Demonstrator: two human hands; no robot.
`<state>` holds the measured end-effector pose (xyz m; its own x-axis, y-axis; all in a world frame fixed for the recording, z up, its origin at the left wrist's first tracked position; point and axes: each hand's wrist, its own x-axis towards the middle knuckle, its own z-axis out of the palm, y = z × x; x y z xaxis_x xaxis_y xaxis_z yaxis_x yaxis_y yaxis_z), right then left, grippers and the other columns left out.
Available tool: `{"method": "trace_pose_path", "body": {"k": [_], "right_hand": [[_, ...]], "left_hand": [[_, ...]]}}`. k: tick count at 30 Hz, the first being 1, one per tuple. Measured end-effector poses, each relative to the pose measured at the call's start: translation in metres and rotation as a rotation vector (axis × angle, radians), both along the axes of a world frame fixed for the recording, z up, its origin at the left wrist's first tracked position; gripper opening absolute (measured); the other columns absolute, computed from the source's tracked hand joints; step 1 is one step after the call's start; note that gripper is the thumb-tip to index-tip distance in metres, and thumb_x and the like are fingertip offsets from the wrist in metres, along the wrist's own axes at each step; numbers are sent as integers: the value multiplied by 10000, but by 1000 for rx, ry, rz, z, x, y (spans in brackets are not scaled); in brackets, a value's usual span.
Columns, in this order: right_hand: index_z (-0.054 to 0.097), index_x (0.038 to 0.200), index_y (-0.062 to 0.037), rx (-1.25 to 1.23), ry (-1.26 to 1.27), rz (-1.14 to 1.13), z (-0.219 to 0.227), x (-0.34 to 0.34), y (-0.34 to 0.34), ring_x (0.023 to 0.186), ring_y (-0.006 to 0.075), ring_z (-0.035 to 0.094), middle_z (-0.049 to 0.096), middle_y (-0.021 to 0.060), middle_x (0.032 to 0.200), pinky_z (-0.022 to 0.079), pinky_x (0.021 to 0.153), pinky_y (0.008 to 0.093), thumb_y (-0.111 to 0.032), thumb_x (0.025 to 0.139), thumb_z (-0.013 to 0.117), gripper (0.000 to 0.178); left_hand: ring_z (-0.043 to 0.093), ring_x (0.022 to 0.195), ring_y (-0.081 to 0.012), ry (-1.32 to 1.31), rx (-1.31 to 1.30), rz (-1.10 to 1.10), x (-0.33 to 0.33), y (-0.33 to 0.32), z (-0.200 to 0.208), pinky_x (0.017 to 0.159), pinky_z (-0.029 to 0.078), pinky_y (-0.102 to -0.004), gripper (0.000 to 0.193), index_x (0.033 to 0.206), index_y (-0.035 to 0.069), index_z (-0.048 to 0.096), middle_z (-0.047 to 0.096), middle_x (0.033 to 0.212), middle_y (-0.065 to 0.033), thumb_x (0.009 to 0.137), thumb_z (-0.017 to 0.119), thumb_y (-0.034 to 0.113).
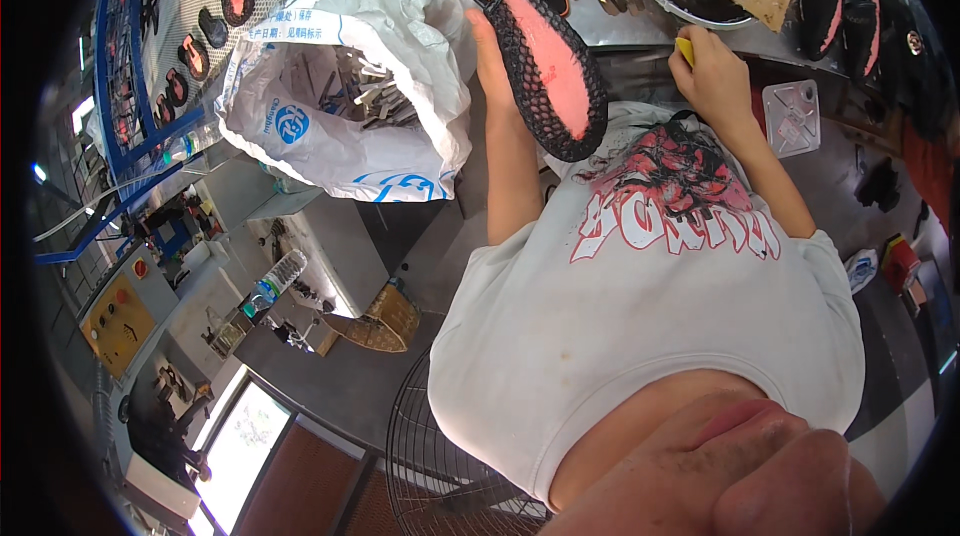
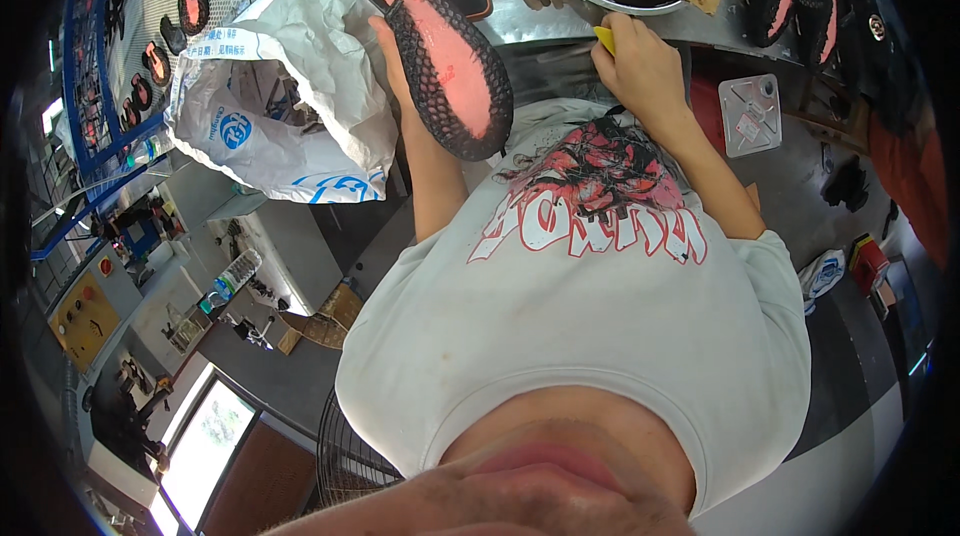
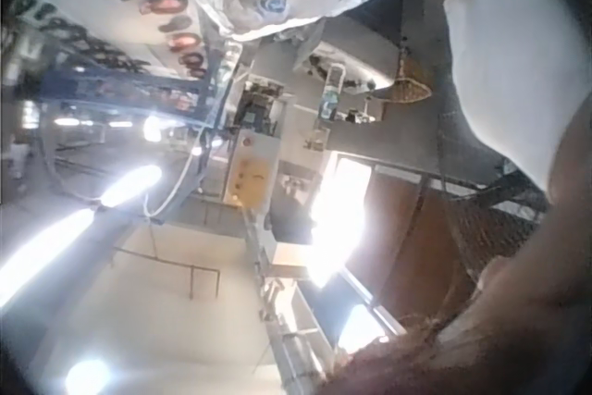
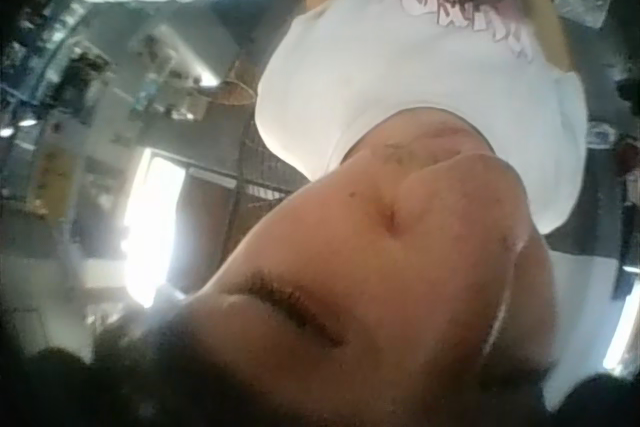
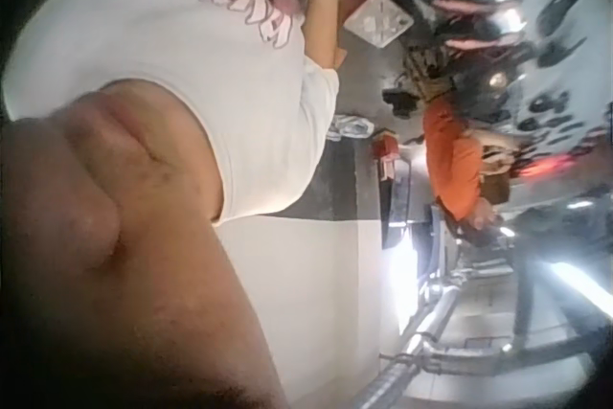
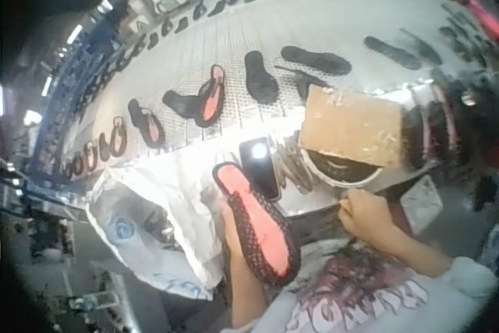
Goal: The person repeatedly picks up shoe soles from a conveyor table, applies adhesive to each sole using a handheld spreader tool, and places the soles onto the conveyor table.
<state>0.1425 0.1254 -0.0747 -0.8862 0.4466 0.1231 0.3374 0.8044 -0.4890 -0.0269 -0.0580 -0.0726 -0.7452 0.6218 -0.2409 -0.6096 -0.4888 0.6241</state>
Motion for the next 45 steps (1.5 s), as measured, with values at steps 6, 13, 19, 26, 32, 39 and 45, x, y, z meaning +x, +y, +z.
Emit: {"method": "trace_pose_path", "body": {"k": [6,13,19,26,32,39,45], "right_hand": [[515,952,-60,-70,16,102,-11,10,2,746,338,603,588,123,872,489,603,405,-92,774,628,213],[537,1018,-60,-80,-189,350,-26,23,11,786,332,612,578,109,1011,502,654,406,-75,763,609,266],[581,1112,-95,-34,-348,297,-60,34,13,833,320,633,618,127,1033,513,688,421,-102,787,559,327],[605,1101,-96,191,-355,321,-112,2,0,891,306,639,633,144,1003,506,716,423,-166,832,517,291],[607,1111,-93,253,-412,350,-139,-18,-4,1004,333,591,633,150,1041,462,847,458,-271,877,494,314],[599,1103,-73,37,-292,162,-145,-27,-6,1127,342,513,575,164,1170,378,961,459,-313,888,471,347],[591,1108,-95,-242,-336,158,-106,-8,-4,1019,346,570,578,147,1153,436,871,450,-249,874,480,301]], "left_hand": [[582,936,-183,163,-77,-3,5,11,-5,826,486,-324,587,1219,64,501,591,1088,-53,939,354,558],[591,878,-156,106,-209,74,11,16,6,768,497,-300,653,1188,37,502,599,1003,-55,929,309,605],[593,870,-160,98,-99,32,16,14,3,759,497,-300,643,1170,45,512,604,995,-54,923,325,609],[598,867,-169,114,-73,32,21,12,6,756,501,-310,630,1165,47,518,609,993,-55,927,327,598],[601,874,-170,107,-123,100,25,-1,8,766,502,-310,615,1168,48,522,615,1007,-54,933,329,584],[599,876,-170,98,43,69,26,-6,7,764,500,-309,593,1181,50,516,612,1017,-51,947,321,558],[602,887,-197,-77,3,110,29,-5,12,781,506,-336,633,1208,54,508,610,1027,-59,923,340,594]]}}
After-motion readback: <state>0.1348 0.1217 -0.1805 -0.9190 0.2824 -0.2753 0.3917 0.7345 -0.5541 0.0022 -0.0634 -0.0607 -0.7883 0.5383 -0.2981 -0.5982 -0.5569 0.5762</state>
